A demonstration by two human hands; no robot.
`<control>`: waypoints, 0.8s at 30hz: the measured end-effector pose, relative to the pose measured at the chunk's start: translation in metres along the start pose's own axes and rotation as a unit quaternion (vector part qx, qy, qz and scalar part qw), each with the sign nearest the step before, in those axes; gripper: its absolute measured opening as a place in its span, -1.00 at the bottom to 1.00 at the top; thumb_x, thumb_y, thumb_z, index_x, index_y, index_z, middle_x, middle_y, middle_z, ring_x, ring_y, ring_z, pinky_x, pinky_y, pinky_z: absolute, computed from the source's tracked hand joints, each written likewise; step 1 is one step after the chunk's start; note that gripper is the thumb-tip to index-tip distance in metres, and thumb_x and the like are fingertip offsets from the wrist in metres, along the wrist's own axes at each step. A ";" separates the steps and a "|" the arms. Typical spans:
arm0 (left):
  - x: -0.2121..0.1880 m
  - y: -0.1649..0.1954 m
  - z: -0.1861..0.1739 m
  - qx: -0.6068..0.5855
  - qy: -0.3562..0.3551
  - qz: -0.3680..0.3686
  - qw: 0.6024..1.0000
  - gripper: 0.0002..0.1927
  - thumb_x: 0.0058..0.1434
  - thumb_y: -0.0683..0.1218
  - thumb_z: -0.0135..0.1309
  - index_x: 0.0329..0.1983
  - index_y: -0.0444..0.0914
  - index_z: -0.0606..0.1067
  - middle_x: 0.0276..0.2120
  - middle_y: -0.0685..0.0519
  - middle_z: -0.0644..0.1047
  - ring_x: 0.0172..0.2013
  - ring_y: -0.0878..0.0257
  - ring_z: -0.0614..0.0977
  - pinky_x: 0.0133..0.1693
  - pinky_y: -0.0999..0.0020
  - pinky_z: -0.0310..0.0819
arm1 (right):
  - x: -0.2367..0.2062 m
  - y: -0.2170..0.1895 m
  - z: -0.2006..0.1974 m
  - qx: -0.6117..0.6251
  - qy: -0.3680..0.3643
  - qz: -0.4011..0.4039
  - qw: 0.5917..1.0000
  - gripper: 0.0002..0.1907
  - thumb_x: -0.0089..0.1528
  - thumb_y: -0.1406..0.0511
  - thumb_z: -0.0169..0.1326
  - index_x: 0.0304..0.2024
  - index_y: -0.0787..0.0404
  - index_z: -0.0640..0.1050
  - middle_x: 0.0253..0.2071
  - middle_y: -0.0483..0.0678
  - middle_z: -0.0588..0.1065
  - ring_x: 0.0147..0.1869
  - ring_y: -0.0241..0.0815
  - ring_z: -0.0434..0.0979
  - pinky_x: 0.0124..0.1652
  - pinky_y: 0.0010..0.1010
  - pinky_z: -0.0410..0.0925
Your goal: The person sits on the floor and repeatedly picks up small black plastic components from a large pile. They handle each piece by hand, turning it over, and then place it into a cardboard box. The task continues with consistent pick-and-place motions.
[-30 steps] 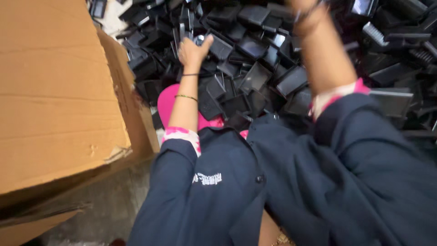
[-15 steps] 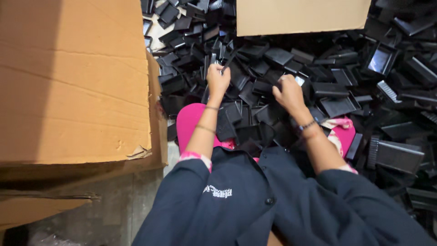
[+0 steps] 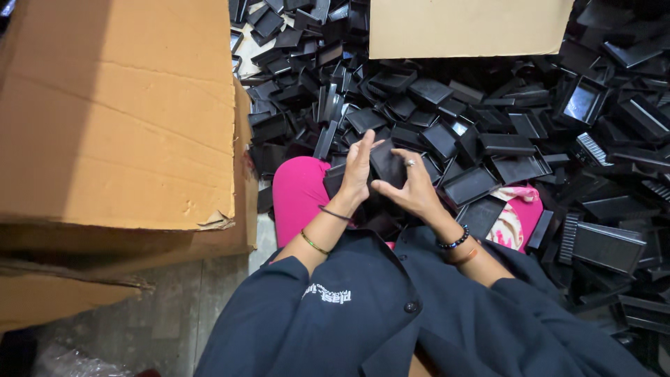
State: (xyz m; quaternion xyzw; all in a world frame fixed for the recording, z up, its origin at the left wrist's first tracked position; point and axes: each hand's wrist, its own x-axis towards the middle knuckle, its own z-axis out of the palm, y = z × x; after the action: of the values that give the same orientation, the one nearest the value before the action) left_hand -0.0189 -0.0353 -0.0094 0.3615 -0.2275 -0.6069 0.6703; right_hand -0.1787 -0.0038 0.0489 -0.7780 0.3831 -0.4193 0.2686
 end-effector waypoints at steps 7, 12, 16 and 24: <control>0.006 0.021 -0.017 0.122 0.133 0.091 0.979 -0.22 0.35 0.44 -0.31 0.06 -0.34 0.42 -0.10 -0.05 0.62 -0.01 0.22 0.58 0.17 0.30 0.37 | -0.007 -0.004 -0.005 0.202 0.001 0.114 0.973 -0.35 0.16 0.24 0.35 0.25 0.31 0.47 0.11 -0.03 0.51 0.17 -0.26 0.51 0.16 -0.40 0.39; -0.001 0.012 -0.006 0.136 0.033 0.160 0.977 -0.27 0.47 0.37 -0.37 0.01 -0.36 0.47 -0.08 -0.02 0.61 0.00 0.24 0.55 0.17 0.32 0.35 | -0.013 -0.011 0.006 0.303 -0.024 0.155 0.940 -0.42 0.22 0.34 0.30 0.27 0.31 0.47 0.08 -0.09 0.52 0.15 -0.31 0.50 0.14 -0.43 0.39; -0.015 0.005 0.007 0.119 0.031 0.153 0.981 -0.28 0.53 0.33 -0.40 -0.05 -0.37 0.51 -0.10 -0.01 0.58 -0.02 0.24 0.53 0.15 0.29 0.34 | -0.019 -0.010 0.012 0.321 -0.005 0.140 0.937 -0.40 0.18 0.35 0.32 0.26 0.30 0.46 0.12 -0.08 0.52 0.19 -0.29 0.51 0.15 -0.44 0.39; -0.042 0.020 0.026 0.057 -0.016 0.123 0.991 -0.49 0.24 -0.18 0.18 0.23 -0.33 0.32 0.12 0.00 0.50 0.07 0.26 0.52 0.12 0.35 0.43 | -0.016 -0.012 0.010 0.102 0.027 -0.033 0.994 -0.43 0.18 0.34 0.37 0.23 0.26 0.51 0.25 0.08 0.50 0.29 -0.14 0.54 0.21 -0.39 0.40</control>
State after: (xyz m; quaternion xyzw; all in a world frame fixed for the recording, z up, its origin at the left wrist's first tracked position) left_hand -0.0318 0.0004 0.0285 0.3590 -0.3150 -0.5111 0.7146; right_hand -0.1710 0.0175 0.0456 -0.7473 0.3189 -0.4856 0.3224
